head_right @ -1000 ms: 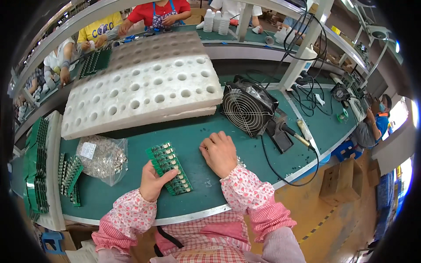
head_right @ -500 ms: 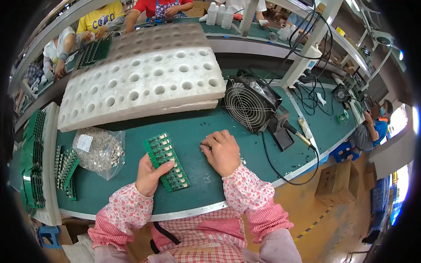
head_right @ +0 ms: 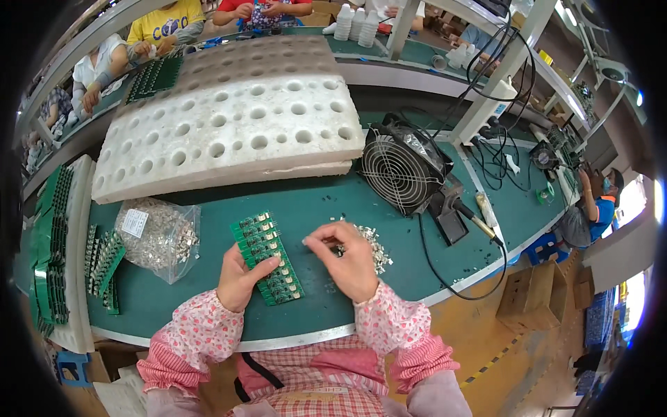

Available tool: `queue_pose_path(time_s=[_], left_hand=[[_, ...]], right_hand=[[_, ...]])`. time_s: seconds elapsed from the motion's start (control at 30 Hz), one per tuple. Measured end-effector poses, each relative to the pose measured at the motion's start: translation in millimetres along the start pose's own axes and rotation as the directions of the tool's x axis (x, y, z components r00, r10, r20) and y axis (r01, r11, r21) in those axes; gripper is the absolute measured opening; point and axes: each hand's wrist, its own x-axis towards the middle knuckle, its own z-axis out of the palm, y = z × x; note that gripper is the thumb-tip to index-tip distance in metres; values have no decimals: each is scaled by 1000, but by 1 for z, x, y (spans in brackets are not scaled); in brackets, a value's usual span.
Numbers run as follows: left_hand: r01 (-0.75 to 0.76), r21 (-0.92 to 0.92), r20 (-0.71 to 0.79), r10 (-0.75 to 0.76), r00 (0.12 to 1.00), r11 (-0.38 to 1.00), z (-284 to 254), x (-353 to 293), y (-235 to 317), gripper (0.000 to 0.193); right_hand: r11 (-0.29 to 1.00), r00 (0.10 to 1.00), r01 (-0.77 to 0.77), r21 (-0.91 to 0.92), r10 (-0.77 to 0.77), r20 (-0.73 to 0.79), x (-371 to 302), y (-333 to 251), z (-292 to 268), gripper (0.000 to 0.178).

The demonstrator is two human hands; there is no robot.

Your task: The person solders components onto a circuit board using a soldering iron and wire, places it onto a foam board, inserts electronic components into another circuit board by hand, and solders the components with the soldering iron and wire.

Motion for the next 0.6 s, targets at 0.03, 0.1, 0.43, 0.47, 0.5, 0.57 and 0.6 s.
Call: queue_pose_path(time_s=[0.03,0.1,0.43,0.47,0.5,0.57,0.6], left_hand=[[-5,-4,-1,5,1000,1000,0,0,0,37],[-8,-5,0,8,1000,1000,0,-1,0,38],[-130,181,42,124,991,975,2,-1,-2,34],[-121,190,36,116,993,974,1,-1,-3,34],[-120,190,37,115,993,974,1,-1,-3,34],[-128,198,33,124,992,972,2,-1,-3,34],[-129,198,36,124,992,972,3,0,-3,34]], right_hand=[[984,996,-82,156,74,59,-5,2,6,10],[921,975,-216,324,183,129,-8,1,16,12],[812,939,-342,473,275,205,-7,5,26,14],[804,941,-337,489,271,203,-8,5,27,14],[804,941,-337,490,272,201,-8,5,28,14],[810,944,-329,486,265,198,-9,5,29,14],[810,944,-327,486,265,195,-9,5,29,14]])
